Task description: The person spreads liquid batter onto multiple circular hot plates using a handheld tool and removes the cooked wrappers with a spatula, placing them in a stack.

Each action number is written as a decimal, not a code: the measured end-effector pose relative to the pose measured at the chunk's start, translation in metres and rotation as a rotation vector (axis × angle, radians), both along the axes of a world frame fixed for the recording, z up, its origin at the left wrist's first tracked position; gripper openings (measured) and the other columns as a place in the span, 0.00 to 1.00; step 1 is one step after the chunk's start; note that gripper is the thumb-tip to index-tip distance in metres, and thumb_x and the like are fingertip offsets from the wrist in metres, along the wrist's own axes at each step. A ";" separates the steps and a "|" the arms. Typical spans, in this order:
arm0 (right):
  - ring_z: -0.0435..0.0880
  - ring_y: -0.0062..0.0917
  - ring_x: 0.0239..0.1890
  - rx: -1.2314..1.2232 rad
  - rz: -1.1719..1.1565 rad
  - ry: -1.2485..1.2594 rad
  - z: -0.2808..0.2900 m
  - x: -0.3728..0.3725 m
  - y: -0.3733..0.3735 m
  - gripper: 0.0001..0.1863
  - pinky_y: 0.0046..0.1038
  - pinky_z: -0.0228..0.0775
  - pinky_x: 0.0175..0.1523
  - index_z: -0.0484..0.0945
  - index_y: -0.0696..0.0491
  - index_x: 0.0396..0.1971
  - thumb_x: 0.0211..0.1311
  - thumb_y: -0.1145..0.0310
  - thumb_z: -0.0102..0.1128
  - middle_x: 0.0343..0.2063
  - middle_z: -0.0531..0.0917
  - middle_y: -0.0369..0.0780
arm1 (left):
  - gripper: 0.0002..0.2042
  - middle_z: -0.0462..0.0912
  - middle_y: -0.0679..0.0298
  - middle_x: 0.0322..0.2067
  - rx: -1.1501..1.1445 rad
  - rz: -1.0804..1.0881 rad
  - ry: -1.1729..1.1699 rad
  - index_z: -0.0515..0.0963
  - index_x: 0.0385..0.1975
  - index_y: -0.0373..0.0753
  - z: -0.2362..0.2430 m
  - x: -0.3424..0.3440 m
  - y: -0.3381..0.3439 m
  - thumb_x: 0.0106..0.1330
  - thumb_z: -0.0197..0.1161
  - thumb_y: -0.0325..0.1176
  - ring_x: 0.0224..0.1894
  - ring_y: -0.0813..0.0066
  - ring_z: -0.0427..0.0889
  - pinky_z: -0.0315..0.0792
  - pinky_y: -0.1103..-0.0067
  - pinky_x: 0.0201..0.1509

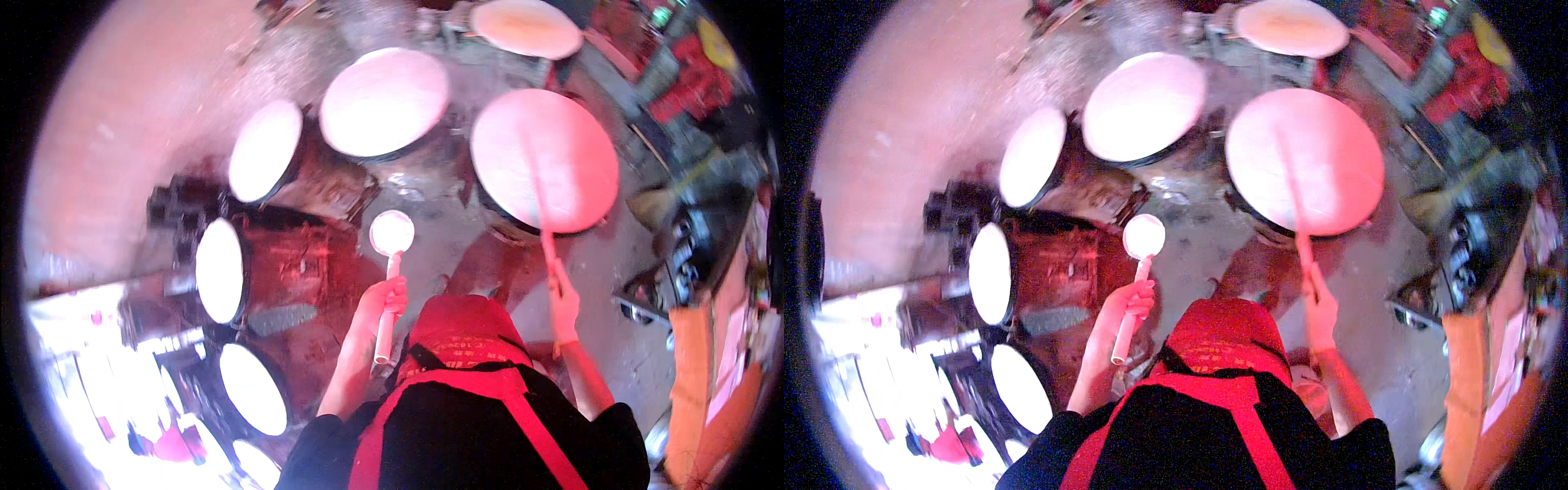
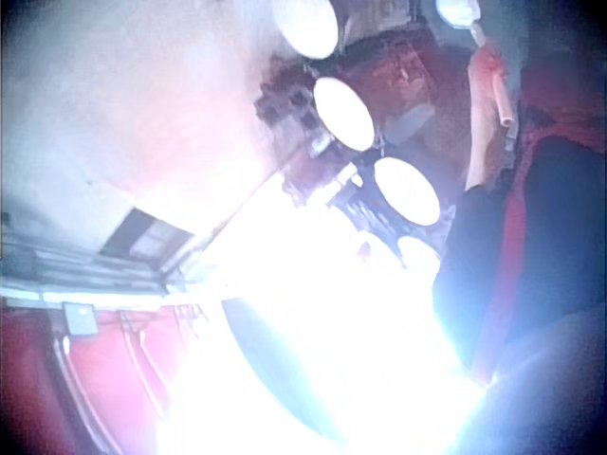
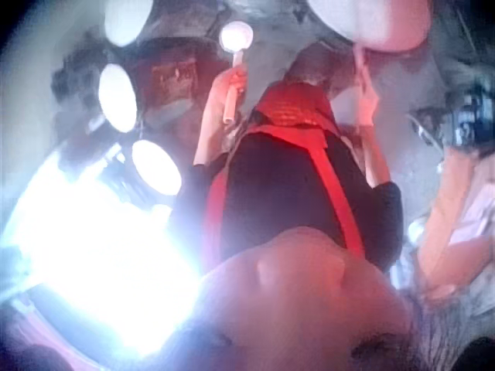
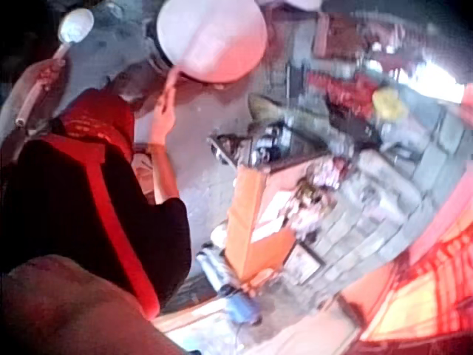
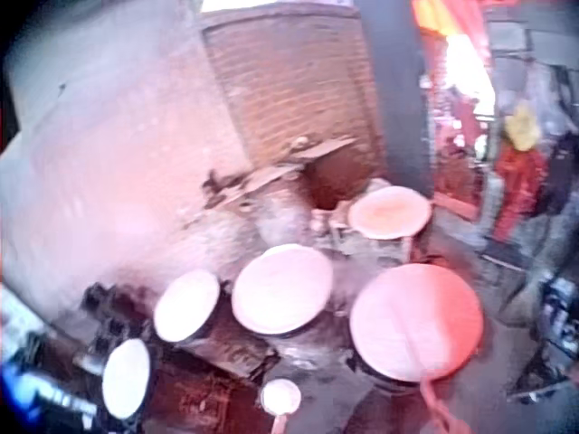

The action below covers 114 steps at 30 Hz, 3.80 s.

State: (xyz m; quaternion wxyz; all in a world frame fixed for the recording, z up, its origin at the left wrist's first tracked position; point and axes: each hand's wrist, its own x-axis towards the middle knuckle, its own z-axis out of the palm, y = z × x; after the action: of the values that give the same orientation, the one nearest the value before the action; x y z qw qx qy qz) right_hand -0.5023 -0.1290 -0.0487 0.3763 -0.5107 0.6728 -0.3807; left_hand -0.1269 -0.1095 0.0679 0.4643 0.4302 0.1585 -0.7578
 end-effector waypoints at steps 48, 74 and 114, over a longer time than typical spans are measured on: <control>0.74 0.21 0.19 -0.126 -0.501 -0.548 0.014 -0.032 -0.691 0.12 0.26 0.65 0.22 0.78 0.53 0.36 0.55 0.63 0.61 0.20 0.76 0.35 | 0.11 0.65 0.66 0.23 -0.244 0.490 0.108 0.66 0.47 0.26 0.093 0.109 -0.219 0.71 0.45 0.27 0.18 0.84 0.61 0.58 0.89 0.15; 0.73 0.24 0.22 -0.049 -0.057 -0.227 0.040 0.233 -0.264 0.24 0.25 0.66 0.27 0.67 0.47 0.60 0.64 0.62 0.52 0.26 0.73 0.36 | 0.08 0.79 0.51 0.23 -0.755 -0.749 -1.897 0.71 0.31 0.35 -0.055 0.107 -0.427 0.56 0.59 0.31 0.29 0.49 0.79 0.71 0.61 0.32; 0.56 0.13 0.08 0.254 -0.034 -0.701 0.047 0.382 -0.284 0.23 0.20 0.48 0.11 0.65 0.37 0.63 0.67 0.65 0.45 0.14 0.62 0.27 | 0.19 0.64 0.72 0.19 -0.321 -0.049 -0.662 0.71 0.25 0.36 -0.054 0.287 -0.151 0.72 0.47 0.46 0.15 0.89 0.57 0.50 0.88 0.16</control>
State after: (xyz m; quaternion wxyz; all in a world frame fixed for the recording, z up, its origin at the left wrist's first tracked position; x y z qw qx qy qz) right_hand -0.1208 -0.4131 -0.0020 0.6375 -0.2875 0.5535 -0.4523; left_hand 0.1596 -0.2606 0.0142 0.5339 0.5774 -0.1314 -0.6036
